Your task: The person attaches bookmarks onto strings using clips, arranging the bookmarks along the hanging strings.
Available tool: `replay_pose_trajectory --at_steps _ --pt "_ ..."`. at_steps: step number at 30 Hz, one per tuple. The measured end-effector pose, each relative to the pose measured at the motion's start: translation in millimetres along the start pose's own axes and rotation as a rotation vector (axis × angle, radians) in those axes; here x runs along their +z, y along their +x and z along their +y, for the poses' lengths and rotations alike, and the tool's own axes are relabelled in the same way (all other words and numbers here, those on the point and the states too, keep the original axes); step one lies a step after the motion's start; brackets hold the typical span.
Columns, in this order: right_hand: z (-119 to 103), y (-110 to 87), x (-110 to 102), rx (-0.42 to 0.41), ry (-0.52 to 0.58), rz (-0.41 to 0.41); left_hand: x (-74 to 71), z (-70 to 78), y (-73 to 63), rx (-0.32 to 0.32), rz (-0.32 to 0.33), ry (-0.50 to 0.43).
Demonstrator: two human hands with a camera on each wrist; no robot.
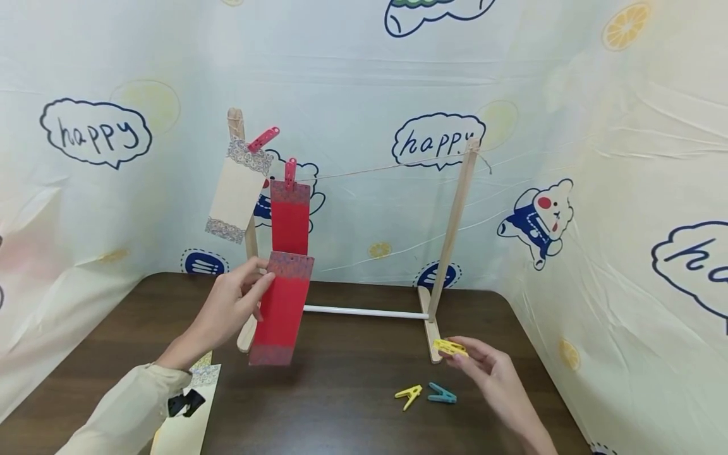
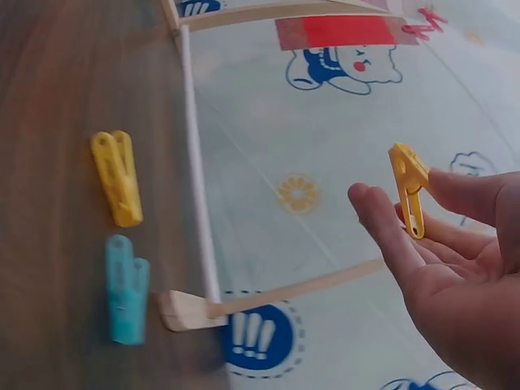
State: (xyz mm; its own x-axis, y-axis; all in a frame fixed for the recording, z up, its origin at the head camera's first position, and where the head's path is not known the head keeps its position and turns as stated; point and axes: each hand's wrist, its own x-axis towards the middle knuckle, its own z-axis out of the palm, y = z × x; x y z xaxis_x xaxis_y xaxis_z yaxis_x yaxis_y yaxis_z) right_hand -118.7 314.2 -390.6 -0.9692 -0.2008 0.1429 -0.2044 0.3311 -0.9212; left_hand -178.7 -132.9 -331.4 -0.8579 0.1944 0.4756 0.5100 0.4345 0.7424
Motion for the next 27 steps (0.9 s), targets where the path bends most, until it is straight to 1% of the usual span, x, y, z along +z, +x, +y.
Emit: replay_pose_trajectory --at_steps 2,6,9,12,15,21,23,27 --pt "-8 1.1 -5 -0.042 -0.041 0.014 1.1 0.9 5.0 0.008 -0.001 -0.004" --pt "-21 2.7 -15 -0.192 -0.081 0.019 4.3 5.0 18.5 0.022 -0.008 -0.024" --pt "-28 3.6 -20 -0.268 -0.101 0.02 5.7 8.9 28.5 0.02 -0.015 -0.038" --pt "-34 6.1 -23 -0.301 -0.122 0.024 6.3 10.6 36.4 0.013 -0.027 -0.042" --pt "-44 10.6 -23 -0.317 -0.171 0.047 6.9 10.6 41.8 0.014 -0.031 -0.027" --pt "-72 22.8 -21 -0.339 -0.296 0.133 8.5 12.3 49.5 0.011 -0.028 -0.014" --pt "-80 26.7 -21 -0.345 -0.317 0.155 9.4 13.1 52.0 0.009 -0.026 -0.014" --pt "-93 34.0 -21 -0.368 -0.348 0.176 11.4 15.3 57.5 0.018 -0.023 0.001"
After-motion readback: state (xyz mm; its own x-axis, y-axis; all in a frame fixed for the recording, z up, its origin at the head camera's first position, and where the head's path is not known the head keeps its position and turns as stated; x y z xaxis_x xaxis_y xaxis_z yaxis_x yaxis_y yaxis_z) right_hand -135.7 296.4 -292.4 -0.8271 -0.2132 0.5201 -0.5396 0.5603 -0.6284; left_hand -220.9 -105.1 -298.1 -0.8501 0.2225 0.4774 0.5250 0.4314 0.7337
